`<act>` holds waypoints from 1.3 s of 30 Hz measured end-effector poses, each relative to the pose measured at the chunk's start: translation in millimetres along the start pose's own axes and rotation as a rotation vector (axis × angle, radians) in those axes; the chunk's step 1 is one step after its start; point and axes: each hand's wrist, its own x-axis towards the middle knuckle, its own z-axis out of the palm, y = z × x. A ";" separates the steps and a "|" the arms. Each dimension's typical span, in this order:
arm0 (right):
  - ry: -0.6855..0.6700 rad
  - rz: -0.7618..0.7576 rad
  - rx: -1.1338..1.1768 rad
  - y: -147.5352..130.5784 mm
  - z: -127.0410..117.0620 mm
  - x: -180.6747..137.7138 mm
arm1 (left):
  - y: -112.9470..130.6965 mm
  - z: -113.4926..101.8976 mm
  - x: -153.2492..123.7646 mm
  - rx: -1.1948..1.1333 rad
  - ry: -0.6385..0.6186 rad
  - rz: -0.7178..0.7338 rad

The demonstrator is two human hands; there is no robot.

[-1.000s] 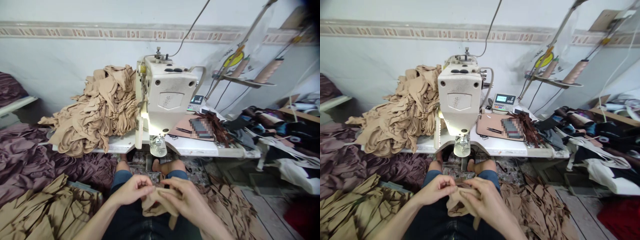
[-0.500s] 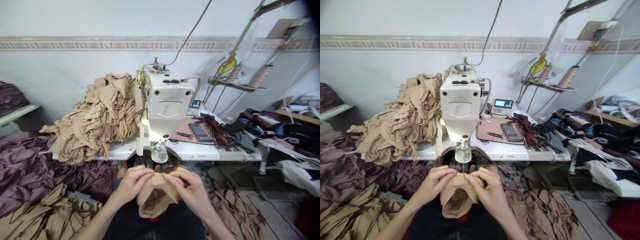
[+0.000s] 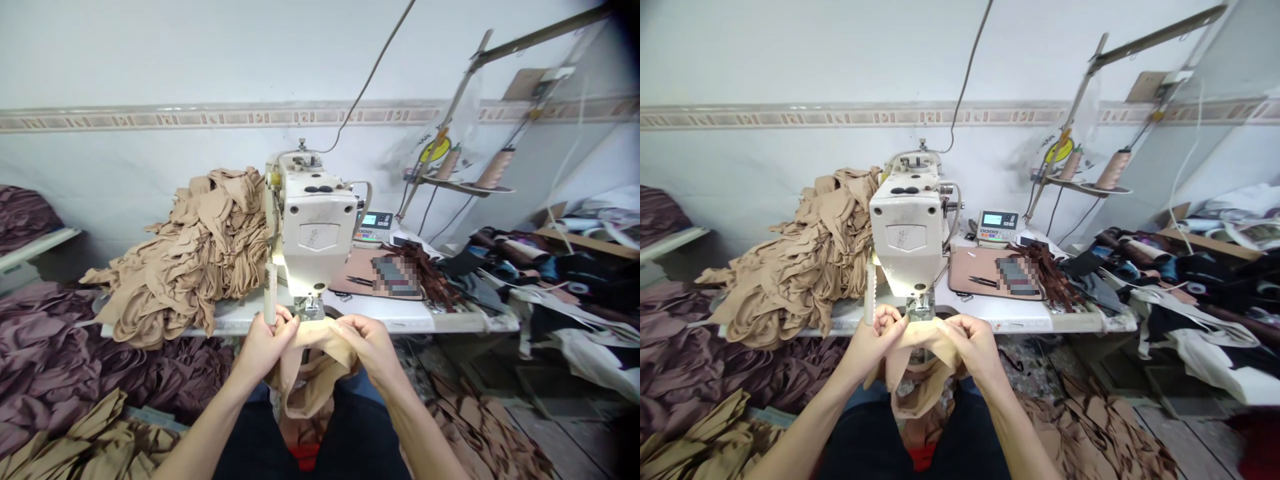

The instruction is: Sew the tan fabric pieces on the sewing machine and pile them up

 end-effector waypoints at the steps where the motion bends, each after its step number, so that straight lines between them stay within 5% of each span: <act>1: 0.011 -0.005 0.015 2.4 -0.3 2.5 | 0.3 2.2 2.8 -0.030 0.015 0.007; 10: 0.105 -0.029 0.028 19.2 -5.5 20.3 | -3.4 20.6 20.7 -0.235 0.016 0.037; 16: 0.058 -0.042 0.005 34.6 -3.1 4.6 | -11.8 21.2 21.5 -0.307 -0.009 0.041; 22: -0.055 0.224 0.015 91.7 -33.2 -35.6 | -21.9 -34.5 32.6 0.123 -0.027 0.143; 28: 0.228 0.395 0.073 112.1 -70.7 -43.0 | -0.9 -110.6 66.3 0.737 0.267 0.369; 35: 0.122 0.372 0.100 98.4 -31.0 -43.7 | 20.5 -115.1 117.4 1.210 0.402 0.243; 39: -0.168 0.254 -0.001 109.1 -25.2 -54.8 | 17.0 -114.8 135.7 1.226 0.356 0.150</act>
